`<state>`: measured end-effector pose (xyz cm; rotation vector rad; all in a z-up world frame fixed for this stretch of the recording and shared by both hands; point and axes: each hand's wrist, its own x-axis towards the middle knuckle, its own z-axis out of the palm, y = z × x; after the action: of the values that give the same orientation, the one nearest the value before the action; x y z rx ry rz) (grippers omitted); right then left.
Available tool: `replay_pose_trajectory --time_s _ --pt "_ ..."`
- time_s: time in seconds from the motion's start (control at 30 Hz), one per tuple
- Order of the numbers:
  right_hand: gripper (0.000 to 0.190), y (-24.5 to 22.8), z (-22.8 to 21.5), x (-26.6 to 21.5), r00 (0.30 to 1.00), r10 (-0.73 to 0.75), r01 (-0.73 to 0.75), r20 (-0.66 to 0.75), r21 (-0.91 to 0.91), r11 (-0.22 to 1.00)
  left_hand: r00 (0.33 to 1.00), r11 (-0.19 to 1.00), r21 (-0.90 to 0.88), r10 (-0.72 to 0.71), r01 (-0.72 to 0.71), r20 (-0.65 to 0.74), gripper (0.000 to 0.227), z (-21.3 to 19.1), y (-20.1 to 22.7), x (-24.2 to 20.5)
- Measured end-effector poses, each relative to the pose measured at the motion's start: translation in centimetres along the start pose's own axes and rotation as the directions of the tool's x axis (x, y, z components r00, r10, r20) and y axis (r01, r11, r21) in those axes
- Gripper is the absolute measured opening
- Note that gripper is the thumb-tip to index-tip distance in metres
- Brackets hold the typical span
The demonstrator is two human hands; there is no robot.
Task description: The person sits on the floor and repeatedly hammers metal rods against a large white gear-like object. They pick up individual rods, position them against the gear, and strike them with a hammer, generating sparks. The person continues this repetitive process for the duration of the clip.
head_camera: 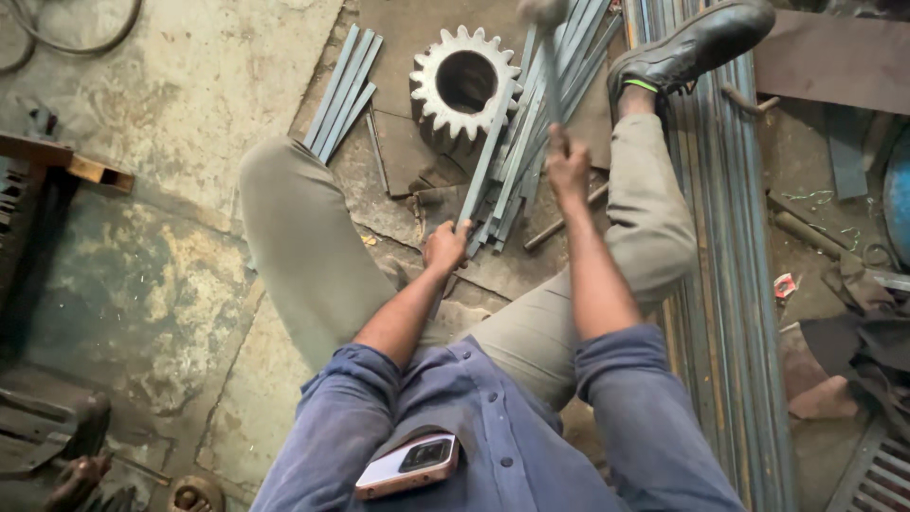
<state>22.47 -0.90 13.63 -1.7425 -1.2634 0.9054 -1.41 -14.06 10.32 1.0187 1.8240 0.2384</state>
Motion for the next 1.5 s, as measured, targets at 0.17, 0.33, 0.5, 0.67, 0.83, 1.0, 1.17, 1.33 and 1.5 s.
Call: replay_pose_trajectory --time_s 0.17,0.33,0.5,0.67,0.83,1.0,1.17,1.33,1.5 --pt "0.051 7.8 0.9 -2.8 0.88 0.473 -0.475 0.04 0.056 0.878 0.999 0.999 -0.01 -0.041 0.041 0.001 0.056 0.9 -1.4 1.3" --pt "0.052 10.0 -0.1 -2.9 0.786 0.618 -0.572 -0.027 0.348 0.743 0.965 0.991 -0.04 0.112 -0.125 -0.238 0.057 3.8 -2.8 4.1" --pt "0.053 9.3 -0.7 -2.7 0.677 0.733 -0.69 0.063 0.4 0.603 0.94 0.936 -0.188 0.252 -0.297 -0.23 0.054 1.8 6.1 3.8" --pt "0.042 8.8 -0.4 -3.4 0.748 0.658 -0.646 0.085 0.317 0.694 0.773 0.742 -0.215 0.617 -0.634 -0.15 0.066 -0.8 14.5 5.3" --pt "0.033 8.3 0.3 -4.2 0.783 0.62 -0.603 -0.041 0.192 0.774 0.81 0.787 -0.334 0.578 -0.519 0.104 0.05 -1.1 10.9 11.3" --pt "0.034 9.3 0.8 -3.7 0.813 0.578 -0.573 -0.062 0.089 0.815 0.941 0.878 -0.432 0.298 -0.206 0.157 0.039 -5.1 6.2 17.2" --pt "0.032 8.9 0.4 -3.8 0.782 0.622 -0.619 -0.041 0.07 0.782 0.949 0.922 -0.26 0.234 -0.286 -0.211 0.042 -13.1 1.8 20.0" --pt "0.028 9.5 0.4 -3.7 0.812 0.584 -0.582 0.015 0.109 0.806 0.84 0.979 -0.068 -0.201 0.193 -0.504 0.067 -15.7 0.5 20.3" --pt "0.027 11.2 0.6 -3.7 0.625 0.775 -0.772 0.096 0.225 0.594 0.859 0.938 0.092 -0.264 0.335 -0.438 0.104 -16.0 0.6 21.9"
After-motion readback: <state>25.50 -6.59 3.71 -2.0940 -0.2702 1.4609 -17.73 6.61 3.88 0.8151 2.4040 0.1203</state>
